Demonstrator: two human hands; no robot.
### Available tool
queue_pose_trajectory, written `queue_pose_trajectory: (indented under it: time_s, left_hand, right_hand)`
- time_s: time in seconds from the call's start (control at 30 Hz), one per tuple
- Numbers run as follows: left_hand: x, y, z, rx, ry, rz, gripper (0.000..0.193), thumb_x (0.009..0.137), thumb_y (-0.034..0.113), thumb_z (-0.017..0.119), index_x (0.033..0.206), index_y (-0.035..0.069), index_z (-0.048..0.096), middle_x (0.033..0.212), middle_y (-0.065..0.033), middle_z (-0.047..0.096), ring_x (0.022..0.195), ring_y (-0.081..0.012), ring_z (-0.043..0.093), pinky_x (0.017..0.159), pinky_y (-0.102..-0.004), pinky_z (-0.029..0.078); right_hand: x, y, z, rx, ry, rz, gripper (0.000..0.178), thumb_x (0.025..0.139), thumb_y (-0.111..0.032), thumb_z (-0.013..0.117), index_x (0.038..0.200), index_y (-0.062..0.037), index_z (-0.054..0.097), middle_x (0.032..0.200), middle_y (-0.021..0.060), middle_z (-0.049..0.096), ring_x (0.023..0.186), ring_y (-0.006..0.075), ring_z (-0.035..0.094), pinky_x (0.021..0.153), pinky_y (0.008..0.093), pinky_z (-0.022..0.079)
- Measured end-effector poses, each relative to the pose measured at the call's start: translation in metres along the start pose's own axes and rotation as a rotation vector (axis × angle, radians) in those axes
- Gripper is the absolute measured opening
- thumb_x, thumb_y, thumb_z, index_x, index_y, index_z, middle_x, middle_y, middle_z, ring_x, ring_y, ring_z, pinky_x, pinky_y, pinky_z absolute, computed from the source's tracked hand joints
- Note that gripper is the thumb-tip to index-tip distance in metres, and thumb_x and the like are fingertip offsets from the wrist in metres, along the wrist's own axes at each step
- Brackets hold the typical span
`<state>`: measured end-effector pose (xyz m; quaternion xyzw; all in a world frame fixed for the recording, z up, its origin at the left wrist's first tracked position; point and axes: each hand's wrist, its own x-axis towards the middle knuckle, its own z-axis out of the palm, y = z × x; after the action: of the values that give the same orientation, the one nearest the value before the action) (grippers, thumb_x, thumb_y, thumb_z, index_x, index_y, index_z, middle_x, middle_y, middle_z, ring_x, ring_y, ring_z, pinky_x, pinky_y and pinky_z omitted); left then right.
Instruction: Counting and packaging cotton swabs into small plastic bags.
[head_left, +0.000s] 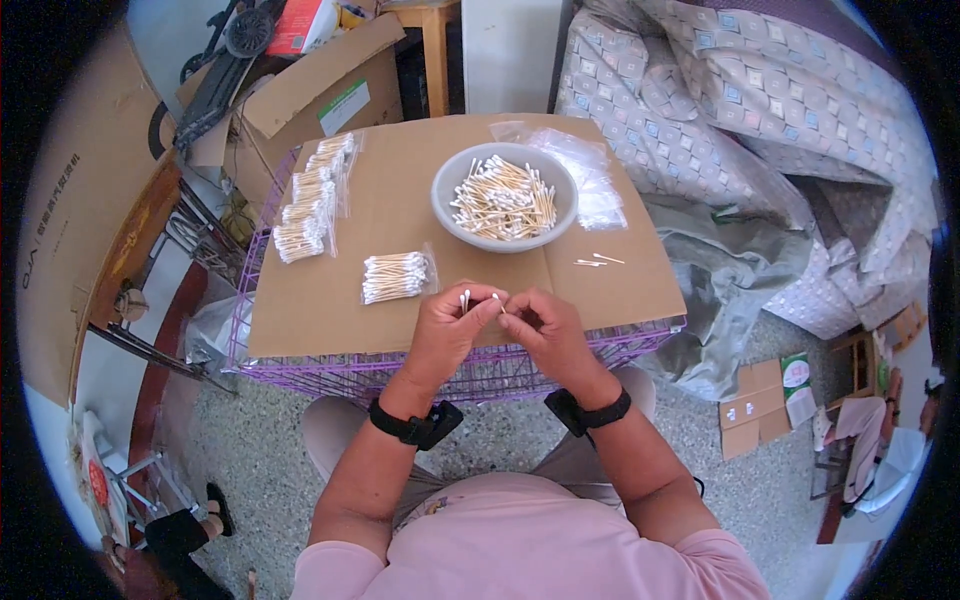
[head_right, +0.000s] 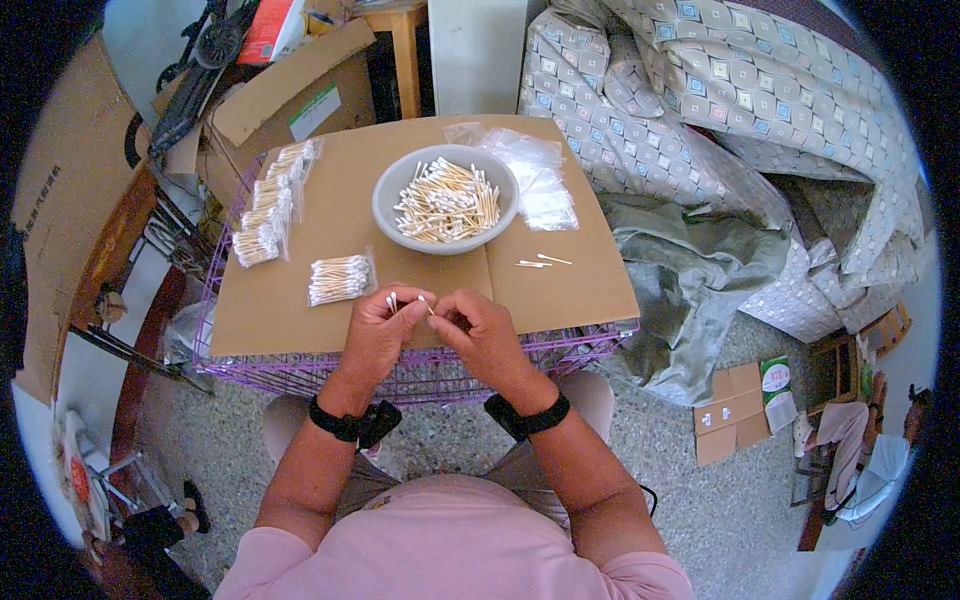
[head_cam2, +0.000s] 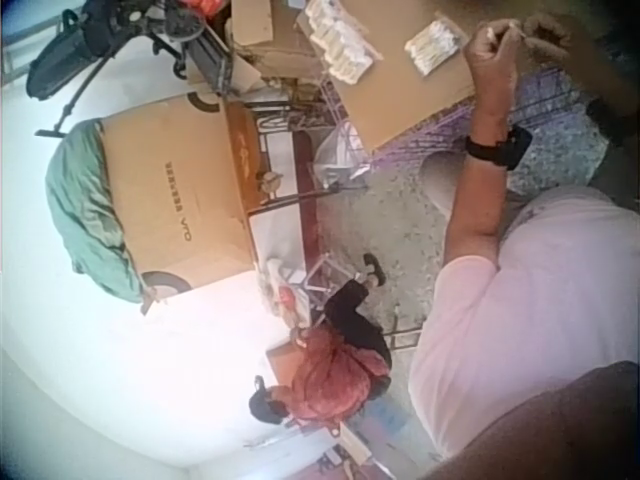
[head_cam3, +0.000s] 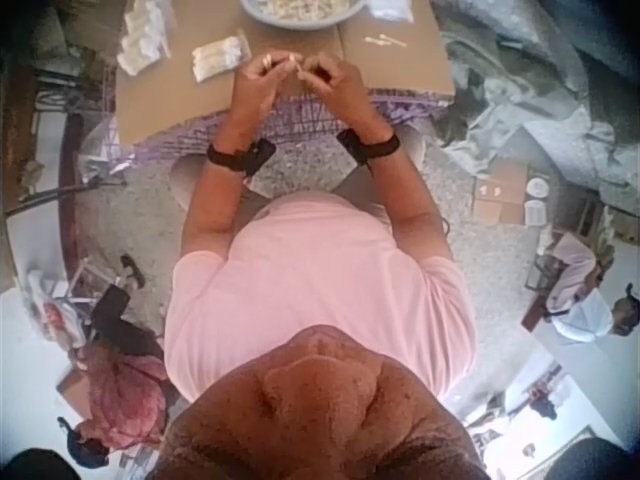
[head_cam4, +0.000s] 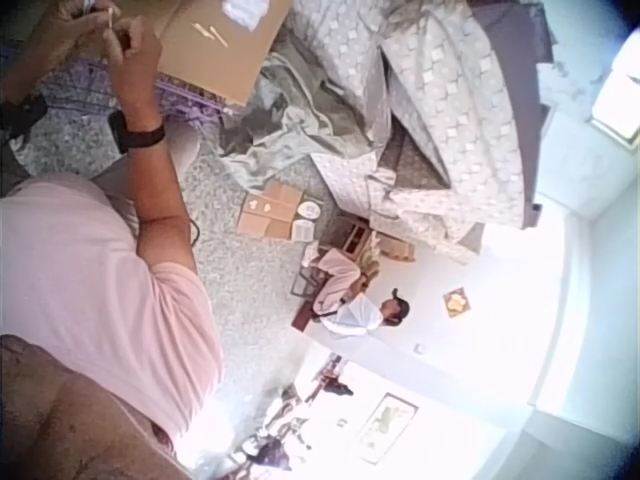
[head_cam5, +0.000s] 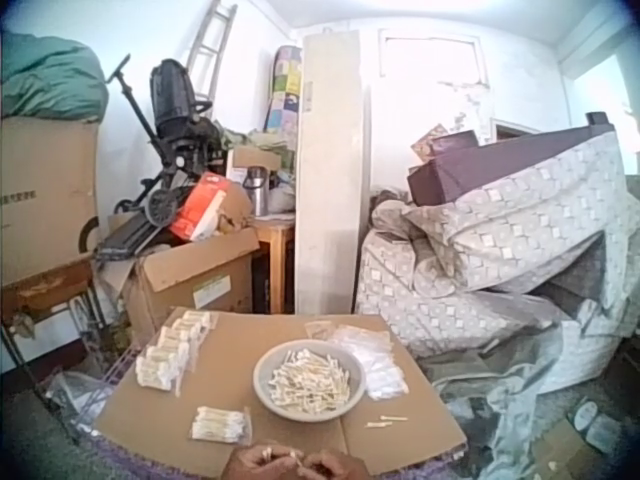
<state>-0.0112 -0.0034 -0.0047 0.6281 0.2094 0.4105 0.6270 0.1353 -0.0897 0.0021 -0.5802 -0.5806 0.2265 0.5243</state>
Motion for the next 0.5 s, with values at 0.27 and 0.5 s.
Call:
queue_pose_trajectory:
  time_s: [0.27,0.5]
  left_hand:
    - [-0.0018,0.0020,-0.0012,-0.070,0.041,-0.068,0.013,0.090,0.011,0.066,0.099,0.002,0.068,0.082,0.0020,0.061,0.069,-0.0037,0.050,0.059,-0.0200,0.041]
    - [-0.0023,0.0007,-0.0035,-0.086,0.047,-0.105,0.012,0.091,0.010,0.065,0.099,0.001,0.069,0.088,0.0008,0.063,0.080,-0.0054,0.056,0.070,-0.0211,0.046]
  right_hand:
    - [0.0009,0.0010,0.0015,0.072,0.018,-0.007,0.013,0.084,-0.011,0.069,0.091,-0.0022,0.061,0.079,0.0089,0.060,0.066,0.0170,0.057,0.058,0.0299,0.046]
    - [0.0003,0.0007,0.0008,-0.010,0.014,-0.025,0.012,0.084,-0.010,0.068,0.090,-0.0031,0.061,0.079,0.0080,0.060,0.067,0.0167,0.058,0.059,0.0297,0.046]
